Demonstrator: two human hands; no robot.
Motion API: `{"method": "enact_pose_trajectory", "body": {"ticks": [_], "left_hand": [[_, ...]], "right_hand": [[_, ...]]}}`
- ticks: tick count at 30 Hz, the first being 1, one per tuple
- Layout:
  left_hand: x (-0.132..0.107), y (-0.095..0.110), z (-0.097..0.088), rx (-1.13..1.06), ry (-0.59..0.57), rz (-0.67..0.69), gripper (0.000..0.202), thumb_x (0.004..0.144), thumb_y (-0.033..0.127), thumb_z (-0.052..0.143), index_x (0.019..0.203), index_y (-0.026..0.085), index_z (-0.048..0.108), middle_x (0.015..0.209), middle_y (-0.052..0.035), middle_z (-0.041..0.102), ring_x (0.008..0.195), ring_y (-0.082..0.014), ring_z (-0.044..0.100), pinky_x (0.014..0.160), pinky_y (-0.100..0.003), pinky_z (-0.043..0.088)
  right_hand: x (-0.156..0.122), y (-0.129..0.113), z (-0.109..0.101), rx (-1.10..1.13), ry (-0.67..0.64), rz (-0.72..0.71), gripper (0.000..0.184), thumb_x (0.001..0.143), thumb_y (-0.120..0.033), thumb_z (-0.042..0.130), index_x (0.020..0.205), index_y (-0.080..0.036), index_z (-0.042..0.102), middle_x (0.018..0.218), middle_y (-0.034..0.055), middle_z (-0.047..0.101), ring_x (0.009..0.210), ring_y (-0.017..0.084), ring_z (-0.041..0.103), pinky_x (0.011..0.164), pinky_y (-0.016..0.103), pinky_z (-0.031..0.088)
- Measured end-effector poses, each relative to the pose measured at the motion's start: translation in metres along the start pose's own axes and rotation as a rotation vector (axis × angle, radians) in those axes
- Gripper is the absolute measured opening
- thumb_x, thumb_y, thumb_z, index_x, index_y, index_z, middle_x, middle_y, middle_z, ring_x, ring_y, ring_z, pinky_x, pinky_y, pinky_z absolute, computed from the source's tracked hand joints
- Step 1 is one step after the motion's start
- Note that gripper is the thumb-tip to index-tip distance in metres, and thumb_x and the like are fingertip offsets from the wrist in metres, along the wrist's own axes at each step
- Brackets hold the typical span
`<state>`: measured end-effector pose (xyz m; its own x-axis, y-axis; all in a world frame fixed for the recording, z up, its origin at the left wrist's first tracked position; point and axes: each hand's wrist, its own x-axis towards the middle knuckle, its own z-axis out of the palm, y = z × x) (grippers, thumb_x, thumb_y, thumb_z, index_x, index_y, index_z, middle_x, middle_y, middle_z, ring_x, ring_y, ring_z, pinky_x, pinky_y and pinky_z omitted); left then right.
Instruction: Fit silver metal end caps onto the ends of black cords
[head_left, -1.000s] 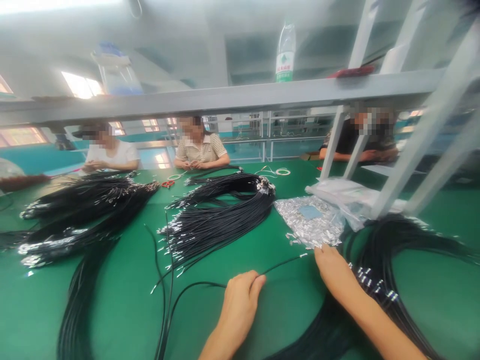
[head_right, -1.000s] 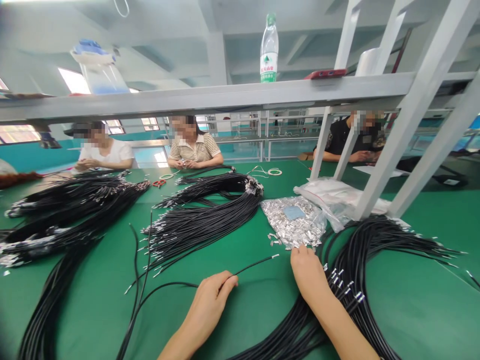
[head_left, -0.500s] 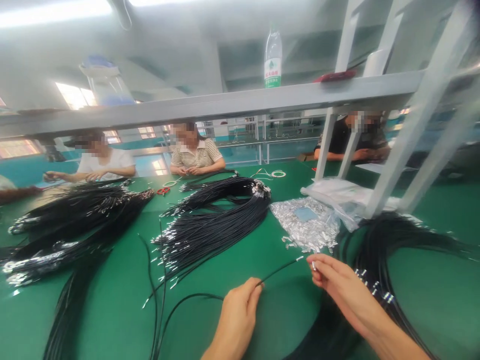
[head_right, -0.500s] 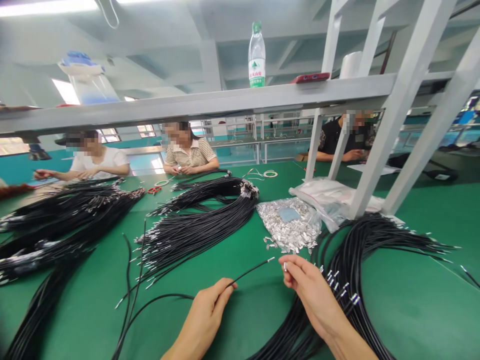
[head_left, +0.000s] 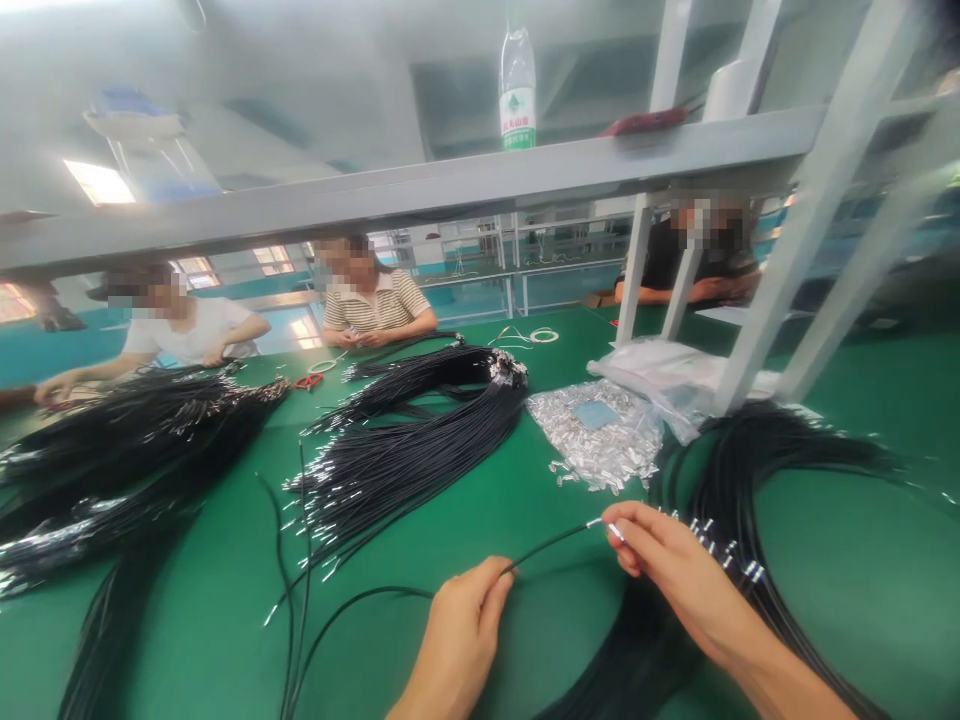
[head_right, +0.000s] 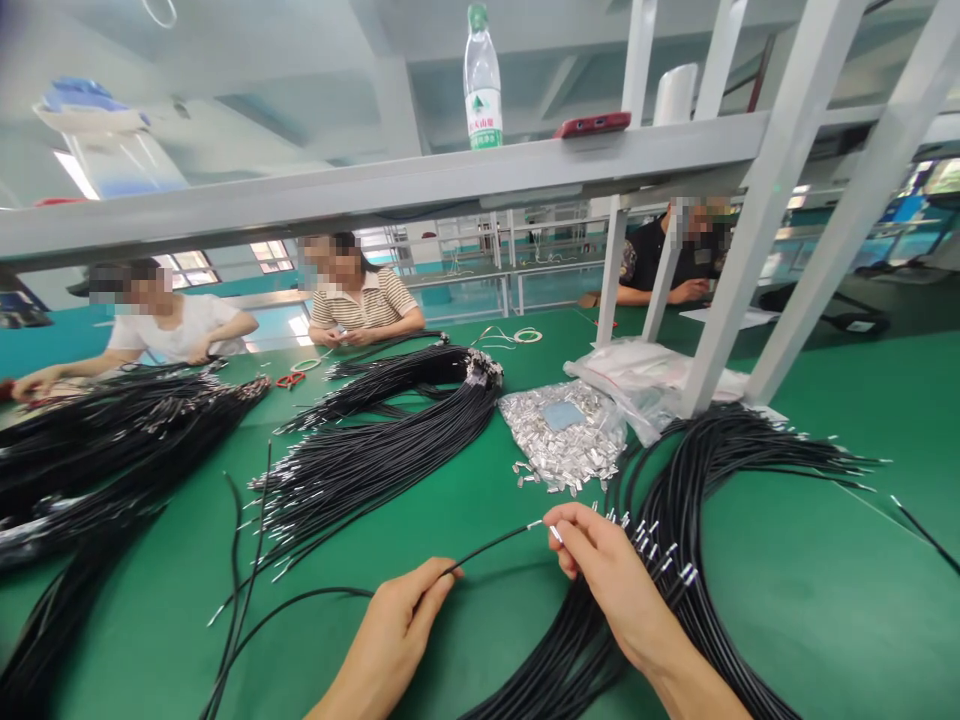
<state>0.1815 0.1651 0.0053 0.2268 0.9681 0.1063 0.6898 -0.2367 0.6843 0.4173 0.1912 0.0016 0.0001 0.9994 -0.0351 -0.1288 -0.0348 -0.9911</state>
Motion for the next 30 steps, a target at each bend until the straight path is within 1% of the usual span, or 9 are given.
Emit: {"method": "enact_pose_trajectory", "body": {"ticks": [5, 9, 15, 18, 22, 25, 30], "left_hand": [[-0.001, 0.002, -0.001, 0.006, -0.015, 0.002, 0.032, 0.096, 0.032, 0.036, 0.098, 0.024, 0.068, 0.088, -0.0018, 0.072, 0.082, -0.0185, 0.066, 0.076, -0.025, 0.048], [0.0, 0.003, -0.001, 0.015, -0.02, 0.011, 0.032, 0.095, 0.03, 0.037, 0.097, 0.024, 0.068, 0.089, -0.002, 0.073, 0.083, -0.019, 0.066, 0.076, -0.025, 0.048], [-0.001, 0.0, 0.0, 0.004, -0.002, 0.023, 0.031, 0.095, 0.029, 0.038, 0.097, 0.025, 0.069, 0.089, -0.0018, 0.073, 0.082, -0.0189, 0.066, 0.078, -0.026, 0.048], [-0.002, -0.001, 0.0, 0.005, -0.007, 0.021, 0.032, 0.096, 0.029, 0.038, 0.098, 0.025, 0.069, 0.087, -0.0019, 0.072, 0.082, -0.0191, 0.066, 0.079, -0.026, 0.048], [-0.002, 0.0, 0.0, 0.013, -0.02, 0.022, 0.031, 0.096, 0.029, 0.039, 0.098, 0.025, 0.07, 0.087, -0.0009, 0.072, 0.081, -0.0185, 0.066, 0.079, -0.026, 0.047], [-0.001, 0.001, 0.0, 0.025, -0.024, 0.032, 0.03, 0.096, 0.028, 0.04, 0.099, 0.026, 0.07, 0.09, -0.0003, 0.073, 0.085, -0.0184, 0.066, 0.08, -0.026, 0.047], [-0.001, -0.001, 0.001, 0.007, -0.032, 0.042, 0.03, 0.097, 0.027, 0.04, 0.099, 0.025, 0.069, 0.088, 0.0, 0.072, 0.085, -0.0178, 0.066, 0.081, -0.025, 0.046]], "right_hand": [[0.001, 0.004, -0.003, -0.01, -0.044, -0.02, 0.045, 0.073, -0.057, 0.068, 0.089, -0.015, 0.064, 0.068, -0.0003, 0.05, 0.058, 0.012, 0.042, 0.055, 0.028, 0.032], [0.0, 0.0, -0.005, -0.024, -0.105, -0.02, 0.044, 0.076, -0.057, 0.067, 0.09, -0.015, 0.065, 0.068, -0.0004, 0.049, 0.058, 0.012, 0.042, 0.057, 0.028, 0.032], [-0.003, -0.005, -0.006, 0.011, -0.077, 0.015, 0.049, 0.069, -0.059, 0.072, 0.087, -0.014, 0.067, 0.066, -0.0004, 0.049, 0.057, 0.012, 0.04, 0.056, 0.028, 0.032], [-0.002, -0.004, -0.008, 0.011, -0.084, 0.025, 0.048, 0.069, -0.058, 0.072, 0.088, -0.013, 0.067, 0.065, -0.0007, 0.048, 0.057, 0.012, 0.04, 0.056, 0.028, 0.031], [-0.002, -0.006, -0.012, -0.034, -0.127, 0.041, 0.045, 0.073, -0.055, 0.07, 0.088, -0.013, 0.068, 0.065, -0.0011, 0.048, 0.057, 0.011, 0.039, 0.056, 0.027, 0.031], [-0.003, -0.01, -0.016, -0.063, -0.17, 0.071, 0.044, 0.072, -0.054, 0.071, 0.085, -0.012, 0.069, 0.066, -0.0004, 0.049, 0.057, 0.011, 0.039, 0.055, 0.027, 0.03], [-0.004, -0.009, -0.023, 0.001, -0.252, 0.152, 0.035, 0.075, -0.045, 0.072, 0.085, -0.012, 0.069, 0.068, 0.0006, 0.05, 0.057, 0.009, 0.037, 0.053, 0.026, 0.027]]}}
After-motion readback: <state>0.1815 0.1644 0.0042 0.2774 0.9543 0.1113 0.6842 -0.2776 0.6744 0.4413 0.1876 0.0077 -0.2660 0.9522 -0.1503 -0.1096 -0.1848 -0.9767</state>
